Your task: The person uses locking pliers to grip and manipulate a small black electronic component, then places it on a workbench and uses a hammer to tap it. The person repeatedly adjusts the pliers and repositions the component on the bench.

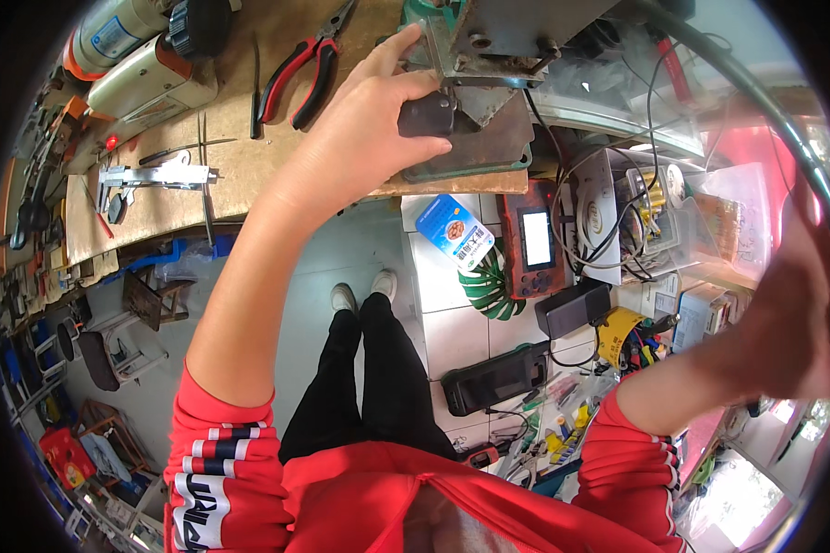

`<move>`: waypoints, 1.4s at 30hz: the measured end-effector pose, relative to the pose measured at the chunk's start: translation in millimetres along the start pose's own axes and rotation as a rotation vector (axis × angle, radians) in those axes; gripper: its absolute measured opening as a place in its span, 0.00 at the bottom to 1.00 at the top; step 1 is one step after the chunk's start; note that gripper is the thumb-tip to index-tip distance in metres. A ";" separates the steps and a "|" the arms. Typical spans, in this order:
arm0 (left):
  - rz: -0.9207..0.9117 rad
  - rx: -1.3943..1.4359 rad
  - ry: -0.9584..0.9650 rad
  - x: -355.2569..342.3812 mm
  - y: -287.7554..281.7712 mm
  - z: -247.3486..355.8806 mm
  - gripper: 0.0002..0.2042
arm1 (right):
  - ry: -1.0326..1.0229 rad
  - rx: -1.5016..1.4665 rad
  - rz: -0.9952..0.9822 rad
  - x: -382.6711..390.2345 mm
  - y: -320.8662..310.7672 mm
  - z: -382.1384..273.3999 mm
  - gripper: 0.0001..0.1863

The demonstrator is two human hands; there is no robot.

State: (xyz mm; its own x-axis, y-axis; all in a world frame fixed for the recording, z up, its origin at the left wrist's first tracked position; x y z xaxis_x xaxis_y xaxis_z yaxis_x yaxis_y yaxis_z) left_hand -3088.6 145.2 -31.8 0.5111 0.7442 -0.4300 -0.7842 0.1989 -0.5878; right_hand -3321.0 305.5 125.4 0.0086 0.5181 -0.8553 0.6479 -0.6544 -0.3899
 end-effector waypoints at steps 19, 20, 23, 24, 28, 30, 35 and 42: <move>-0.115 0.071 0.097 -6.0 -17.9 -12.3 0.22 | 0.790 0.310 -0.101 136.0 158.1 16.7 0.47; -0.102 0.073 0.094 -5.3 -17.8 -12.6 0.22 | 0.734 0.211 0.003 128.2 156.7 17.2 0.45; -0.114 0.106 0.081 -3.7 -15.2 -12.0 0.22 | 0.784 0.134 0.079 108.2 160.7 27.3 0.36; -0.114 0.122 0.069 -3.4 -14.9 -12.4 0.22 | 0.798 0.126 0.052 103.4 165.5 29.8 0.34; -0.091 0.136 0.078 -2.7 -15.5 -13.2 0.22 | 0.689 0.164 0.075 102.0 179.8 22.9 0.27; -0.090 0.159 0.084 -2.5 -16.6 -14.2 0.23 | 0.619 0.231 0.109 106.4 181.2 19.5 0.27; -0.097 0.126 0.142 -2.3 -16.7 -15.0 0.23 | 0.698 0.122 0.135 113.1 182.6 24.9 0.28; -0.101 0.120 0.163 -2.8 -18.2 -15.1 0.23 | 0.701 0.104 0.135 112.7 182.1 22.3 0.27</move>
State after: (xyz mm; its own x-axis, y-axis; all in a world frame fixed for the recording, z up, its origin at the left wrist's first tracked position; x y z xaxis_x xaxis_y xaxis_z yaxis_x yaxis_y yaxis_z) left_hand -3070.5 129.8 -30.3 0.6315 0.6055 -0.4843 -0.7575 0.3485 -0.5520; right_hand -3219.0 232.5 -49.6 0.5931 0.6375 -0.4918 0.5307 -0.7689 -0.3566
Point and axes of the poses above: each hand's wrist, its own x-axis away from the middle knuckle, its own y-axis out of the palm, z = x × y, the point moved 2 cm from there along -x, towards the middle knuckle, and after that the axes turned 15 degrees about z, right-handed, at the moved point
